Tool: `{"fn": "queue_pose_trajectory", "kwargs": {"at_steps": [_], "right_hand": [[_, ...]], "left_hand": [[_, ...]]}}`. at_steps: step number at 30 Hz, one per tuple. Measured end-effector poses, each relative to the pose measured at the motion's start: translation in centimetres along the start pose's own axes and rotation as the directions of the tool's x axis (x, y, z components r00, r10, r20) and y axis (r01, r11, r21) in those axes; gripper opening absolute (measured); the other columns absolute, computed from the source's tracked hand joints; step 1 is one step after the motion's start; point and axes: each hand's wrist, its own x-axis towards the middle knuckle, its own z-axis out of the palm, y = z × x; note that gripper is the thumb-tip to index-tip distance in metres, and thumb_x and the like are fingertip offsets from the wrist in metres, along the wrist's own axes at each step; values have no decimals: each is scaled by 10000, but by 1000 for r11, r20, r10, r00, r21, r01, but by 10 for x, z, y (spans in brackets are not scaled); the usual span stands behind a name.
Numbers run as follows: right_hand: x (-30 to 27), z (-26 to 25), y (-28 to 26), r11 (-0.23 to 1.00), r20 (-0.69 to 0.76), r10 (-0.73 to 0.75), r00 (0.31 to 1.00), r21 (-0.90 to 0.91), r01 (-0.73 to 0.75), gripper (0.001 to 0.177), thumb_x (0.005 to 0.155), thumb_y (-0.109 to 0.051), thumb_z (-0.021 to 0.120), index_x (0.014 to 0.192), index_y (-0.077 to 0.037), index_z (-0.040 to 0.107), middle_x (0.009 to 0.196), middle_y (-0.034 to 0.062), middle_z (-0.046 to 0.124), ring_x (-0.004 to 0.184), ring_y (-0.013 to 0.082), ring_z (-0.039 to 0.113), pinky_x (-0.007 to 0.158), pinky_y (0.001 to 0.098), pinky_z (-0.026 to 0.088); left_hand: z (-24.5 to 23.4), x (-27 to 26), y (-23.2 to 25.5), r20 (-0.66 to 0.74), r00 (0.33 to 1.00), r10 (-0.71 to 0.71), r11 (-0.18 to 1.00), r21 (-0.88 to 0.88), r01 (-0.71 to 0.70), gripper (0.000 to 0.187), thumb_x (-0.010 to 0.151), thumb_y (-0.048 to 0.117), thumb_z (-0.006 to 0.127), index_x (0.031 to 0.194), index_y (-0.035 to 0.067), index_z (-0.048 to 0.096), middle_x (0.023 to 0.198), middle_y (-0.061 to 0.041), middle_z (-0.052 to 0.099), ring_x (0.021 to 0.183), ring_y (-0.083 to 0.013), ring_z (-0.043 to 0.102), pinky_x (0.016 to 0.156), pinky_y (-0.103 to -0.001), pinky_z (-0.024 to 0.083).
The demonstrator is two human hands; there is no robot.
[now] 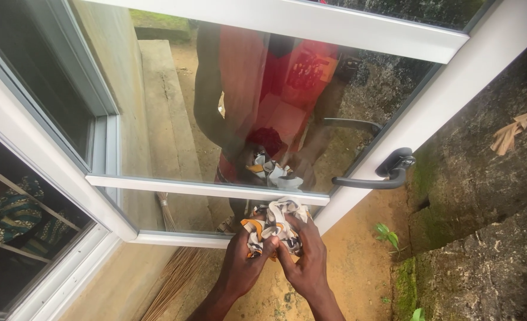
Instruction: Cleaning the frame and glass of an aluminum door using a cloth.
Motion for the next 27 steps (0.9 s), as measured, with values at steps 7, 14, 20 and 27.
{"fn": "queue_pose_trajectory", "kwargs": {"at_steps": [7,14,20,27], "right_hand": [[2,-12,-1,997,1,7,1000,77,-7,504,832,-107,758,1308,-21,617,1150,173,668,1005,290,745,760,361,614],[-3,-16,15,997,22,10,1000,75,-11,505,828,-107,759,1308,-33,620,1112,160,661,966,283,737,733,356,603],[-13,-20,29,997,32,-2,999,82,-1,513,823,-90,759,1312,-45,613,1134,161,662,996,299,738,790,367,597],[-21,-17,50,996,25,-52,998,80,50,506,820,-65,740,1307,-40,606,1237,205,660,1108,368,709,880,416,576]], "left_hand": [[13,3,3,20,990,141,987,71,-142,508,955,224,688,1370,-27,534,1162,-134,736,1040,-174,727,884,-317,579],[23,0,-5,14,994,111,985,130,-112,542,946,242,699,1386,-26,528,1185,-141,735,1074,-186,724,923,-321,557],[33,-1,-18,15,998,58,987,153,-59,564,934,261,711,1387,-21,529,1198,-142,730,1092,-190,718,935,-330,552],[42,1,-38,-17,998,53,983,175,-50,548,919,276,721,1353,-12,552,1152,-132,746,1043,-195,738,897,-332,572]]}}
